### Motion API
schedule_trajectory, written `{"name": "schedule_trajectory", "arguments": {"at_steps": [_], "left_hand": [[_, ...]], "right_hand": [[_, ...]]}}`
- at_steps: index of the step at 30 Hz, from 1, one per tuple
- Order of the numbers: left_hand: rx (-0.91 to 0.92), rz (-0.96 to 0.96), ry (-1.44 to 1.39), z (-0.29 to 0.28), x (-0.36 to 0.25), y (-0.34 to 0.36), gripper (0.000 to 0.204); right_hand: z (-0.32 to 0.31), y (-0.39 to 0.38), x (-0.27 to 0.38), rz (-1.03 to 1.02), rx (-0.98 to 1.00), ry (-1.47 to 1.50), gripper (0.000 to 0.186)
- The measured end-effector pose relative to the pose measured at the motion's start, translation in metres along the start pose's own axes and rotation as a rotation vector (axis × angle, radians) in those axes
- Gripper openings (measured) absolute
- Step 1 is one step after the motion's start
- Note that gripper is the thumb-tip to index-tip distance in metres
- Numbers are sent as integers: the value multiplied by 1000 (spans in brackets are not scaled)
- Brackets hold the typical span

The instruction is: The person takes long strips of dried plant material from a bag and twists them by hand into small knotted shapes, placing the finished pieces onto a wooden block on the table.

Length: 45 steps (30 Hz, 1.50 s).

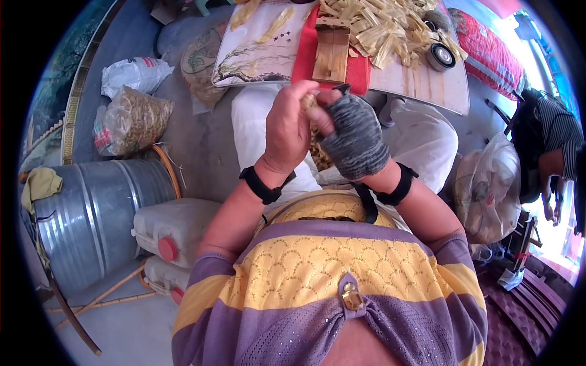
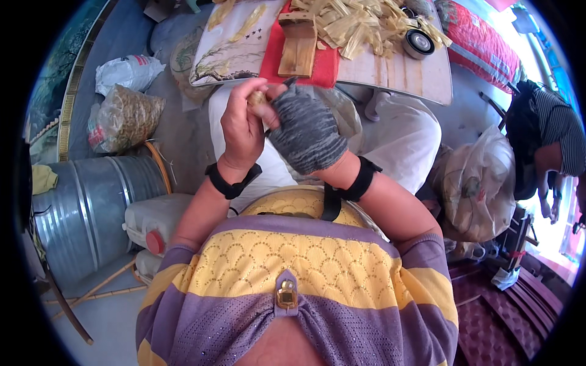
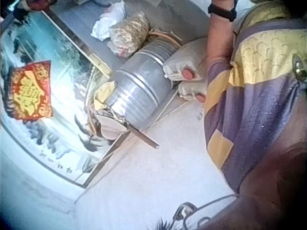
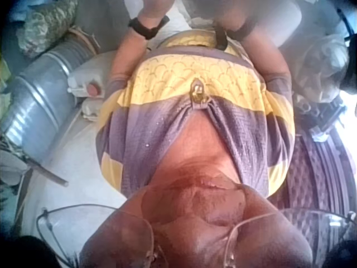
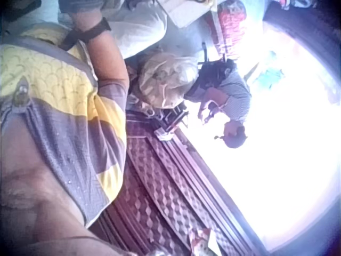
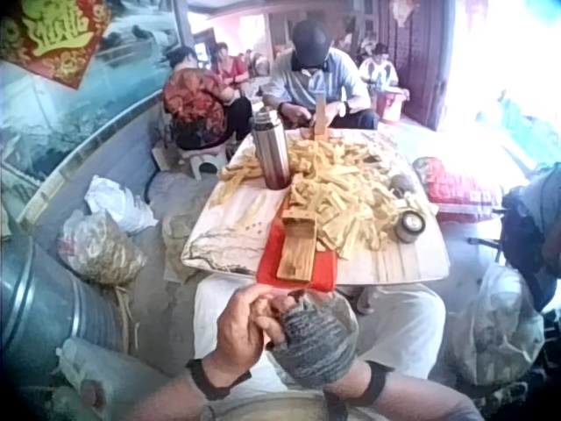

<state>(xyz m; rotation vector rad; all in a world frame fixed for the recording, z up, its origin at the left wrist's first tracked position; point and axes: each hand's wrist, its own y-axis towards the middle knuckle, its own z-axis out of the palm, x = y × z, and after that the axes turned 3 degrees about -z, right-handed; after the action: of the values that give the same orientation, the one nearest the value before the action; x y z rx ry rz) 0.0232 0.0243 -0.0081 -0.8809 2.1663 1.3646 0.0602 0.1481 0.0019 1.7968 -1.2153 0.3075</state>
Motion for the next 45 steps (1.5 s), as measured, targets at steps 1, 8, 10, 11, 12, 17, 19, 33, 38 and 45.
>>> {"name": "schedule_trajectory", "arguments": {"at_steps": [1,8,10,11,12,17,19,33,38,45], "left_hand": [[-12,-151,-107,-1,-3,-1,22],[228,-701,-937,-10,3,0,16],[229,-723,-1008,-13,3,0,16],[234,-657,-931,-13,4,0,17],[238,-591,-852,-14,6,-1,21],[227,-457,-406,-20,16,-7,15],[274,-474,-242,-19,10,-8,13],[354,-872,-1038,-16,-26,6,26],[340,-788,-1016,-32,-22,8,27],[255,-133,239,-31,0,13,33]], "right_hand": [[1,-1,0,-1,2,1,17],[-7,-5,-15,39,-4,51,22],[-9,-2,-16,154,-82,327,26],[-12,0,-14,154,-81,328,26],[-17,4,-10,358,21,447,27],[-24,3,-4,603,255,901,28],[-16,2,-9,594,194,737,28],[-22,9,-35,598,59,750,26],[-28,17,-28,816,54,949,22],[-1,-5,-43,398,176,489,28]]}}
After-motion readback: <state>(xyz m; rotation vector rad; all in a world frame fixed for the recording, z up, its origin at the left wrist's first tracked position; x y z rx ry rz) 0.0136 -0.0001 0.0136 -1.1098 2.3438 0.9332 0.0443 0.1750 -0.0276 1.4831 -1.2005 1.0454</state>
